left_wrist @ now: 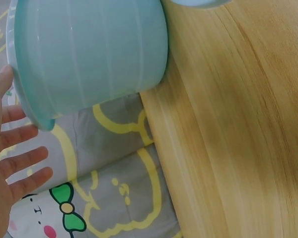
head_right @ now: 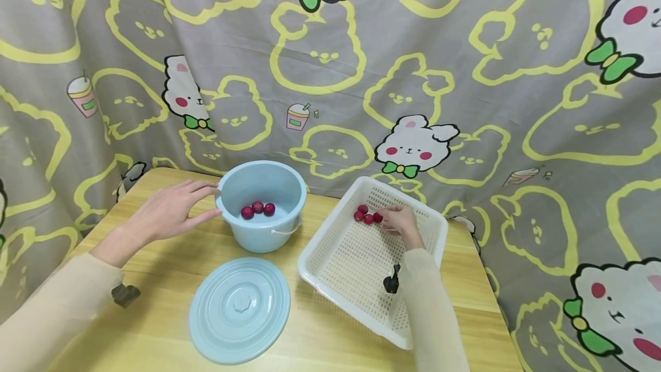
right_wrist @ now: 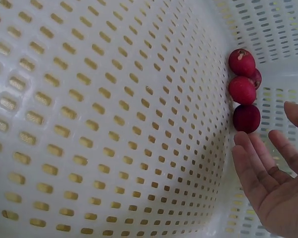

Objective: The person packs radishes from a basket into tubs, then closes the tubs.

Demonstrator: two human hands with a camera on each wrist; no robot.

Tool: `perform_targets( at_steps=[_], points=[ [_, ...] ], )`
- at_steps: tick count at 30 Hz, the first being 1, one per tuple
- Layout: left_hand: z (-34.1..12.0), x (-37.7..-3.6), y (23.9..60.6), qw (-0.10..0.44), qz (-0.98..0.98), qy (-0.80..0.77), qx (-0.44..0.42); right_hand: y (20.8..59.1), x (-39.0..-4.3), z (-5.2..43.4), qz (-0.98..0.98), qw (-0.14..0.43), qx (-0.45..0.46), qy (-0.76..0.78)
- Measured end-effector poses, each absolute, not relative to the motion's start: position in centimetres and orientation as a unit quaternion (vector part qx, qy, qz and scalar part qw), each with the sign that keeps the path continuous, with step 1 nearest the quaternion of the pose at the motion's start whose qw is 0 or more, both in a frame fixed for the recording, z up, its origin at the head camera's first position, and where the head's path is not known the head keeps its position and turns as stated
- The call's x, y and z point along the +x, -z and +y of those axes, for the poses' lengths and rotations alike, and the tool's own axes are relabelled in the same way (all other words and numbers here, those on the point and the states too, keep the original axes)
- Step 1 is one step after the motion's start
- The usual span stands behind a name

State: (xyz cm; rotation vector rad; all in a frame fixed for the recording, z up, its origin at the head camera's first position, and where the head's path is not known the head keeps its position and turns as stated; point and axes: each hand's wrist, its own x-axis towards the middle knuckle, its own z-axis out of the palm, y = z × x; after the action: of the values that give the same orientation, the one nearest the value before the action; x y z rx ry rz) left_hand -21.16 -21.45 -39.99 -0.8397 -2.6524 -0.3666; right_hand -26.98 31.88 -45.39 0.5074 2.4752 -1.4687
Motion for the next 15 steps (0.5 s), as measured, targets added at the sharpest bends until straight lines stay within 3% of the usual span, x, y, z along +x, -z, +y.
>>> perform_targets(
  at_steps=[15],
  points=[
    [-21.3, -21.1, 40.0, 0.165, -0.932, 0.131, -0.293, 46.6, -27.2, 32.4, 0.848, 0.139, 0.142, 0.492]
  ],
)
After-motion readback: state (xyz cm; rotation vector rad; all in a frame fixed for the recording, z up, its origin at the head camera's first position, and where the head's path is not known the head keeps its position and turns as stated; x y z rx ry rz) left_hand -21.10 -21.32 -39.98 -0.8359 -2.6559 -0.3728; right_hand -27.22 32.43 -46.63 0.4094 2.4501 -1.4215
